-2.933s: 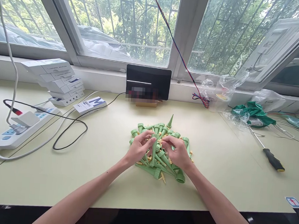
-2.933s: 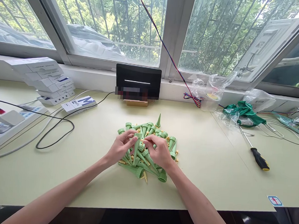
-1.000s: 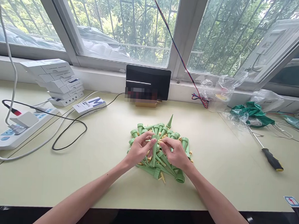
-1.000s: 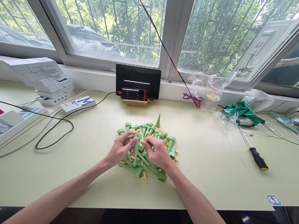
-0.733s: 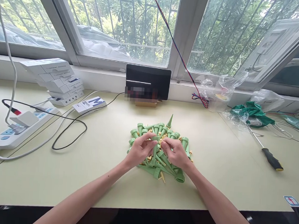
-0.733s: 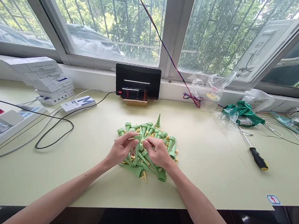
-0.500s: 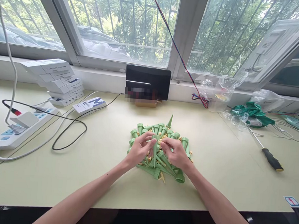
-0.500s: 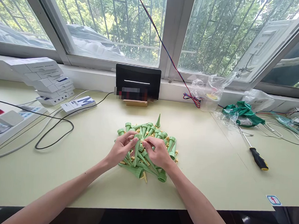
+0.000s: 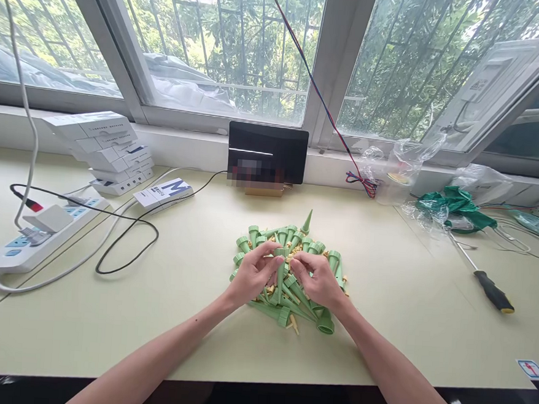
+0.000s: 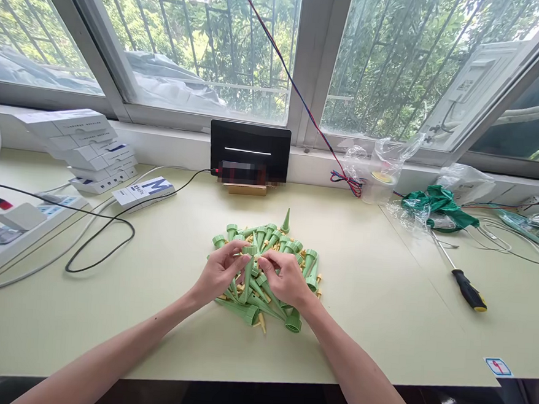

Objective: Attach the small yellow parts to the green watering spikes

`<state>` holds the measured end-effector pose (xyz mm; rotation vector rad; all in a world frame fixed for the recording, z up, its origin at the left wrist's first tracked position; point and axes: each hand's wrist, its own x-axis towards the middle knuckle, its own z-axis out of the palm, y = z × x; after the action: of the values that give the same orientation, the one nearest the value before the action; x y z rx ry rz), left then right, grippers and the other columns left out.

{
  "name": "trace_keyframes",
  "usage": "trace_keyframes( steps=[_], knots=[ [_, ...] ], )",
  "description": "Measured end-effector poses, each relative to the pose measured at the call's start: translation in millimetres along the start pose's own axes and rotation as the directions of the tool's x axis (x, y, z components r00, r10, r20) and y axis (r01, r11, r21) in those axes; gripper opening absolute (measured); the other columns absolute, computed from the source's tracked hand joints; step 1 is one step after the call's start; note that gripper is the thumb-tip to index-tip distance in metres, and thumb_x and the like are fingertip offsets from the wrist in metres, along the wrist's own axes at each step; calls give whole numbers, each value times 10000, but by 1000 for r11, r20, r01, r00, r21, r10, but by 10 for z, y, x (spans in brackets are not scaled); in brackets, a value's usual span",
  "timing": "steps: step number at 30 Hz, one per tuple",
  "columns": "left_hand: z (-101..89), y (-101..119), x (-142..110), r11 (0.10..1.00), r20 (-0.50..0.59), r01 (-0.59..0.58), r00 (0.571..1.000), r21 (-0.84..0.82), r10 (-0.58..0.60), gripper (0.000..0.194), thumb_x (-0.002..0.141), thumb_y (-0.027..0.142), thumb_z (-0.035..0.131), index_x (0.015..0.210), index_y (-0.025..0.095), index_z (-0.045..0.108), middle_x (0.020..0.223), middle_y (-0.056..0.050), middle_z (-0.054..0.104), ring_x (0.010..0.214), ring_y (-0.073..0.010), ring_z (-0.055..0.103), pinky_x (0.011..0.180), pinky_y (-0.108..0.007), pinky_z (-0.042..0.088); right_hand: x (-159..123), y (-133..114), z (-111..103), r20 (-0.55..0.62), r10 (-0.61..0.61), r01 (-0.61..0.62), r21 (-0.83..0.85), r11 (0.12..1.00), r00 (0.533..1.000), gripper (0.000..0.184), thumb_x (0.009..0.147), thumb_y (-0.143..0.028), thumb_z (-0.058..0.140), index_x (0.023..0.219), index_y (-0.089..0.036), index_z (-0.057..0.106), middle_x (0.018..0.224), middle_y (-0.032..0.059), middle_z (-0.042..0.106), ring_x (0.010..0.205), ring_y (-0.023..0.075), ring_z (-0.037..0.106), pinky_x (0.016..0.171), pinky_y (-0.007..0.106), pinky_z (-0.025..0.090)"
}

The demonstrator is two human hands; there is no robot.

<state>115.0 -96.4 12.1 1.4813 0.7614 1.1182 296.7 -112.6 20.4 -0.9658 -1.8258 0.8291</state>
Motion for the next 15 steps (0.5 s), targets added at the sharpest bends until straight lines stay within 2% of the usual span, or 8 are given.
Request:
trace_keyframes(
  steps=[6,10,15],
  knots=[
    [-5,34,5,999,23,42,999,9,-43,255,915,399,593,1073,212,524,760,35,531,409,-48,504,378,-182,421,-6,11,18,1,17,-17,-22,1000,1000,330,990,-389,468,753,-174,546,614,-21,458,538,112,366,507,254,305],
    [27,85,2,997,31,70,997,-6,-70,284,905,394,612,1107,235,489,823,19,550,493,-72,556,407,-185,454,2,27,34,-2,2,-2,-79,997,1000,342,998,-396,460,786,-162,591,632,-13,492,561,116,384,545,254,326],
    [9,156,26,995,25,99,995,-20,-98,286,898,380,630,1103,225,506,737,29,567,528,-88,581,457,-186,466,16,57,34,-32,-16,12,-120,993,999,368,985,-405,490,720,-166,580,596,-25,471,549,110,371,540,249,314]
  ],
)
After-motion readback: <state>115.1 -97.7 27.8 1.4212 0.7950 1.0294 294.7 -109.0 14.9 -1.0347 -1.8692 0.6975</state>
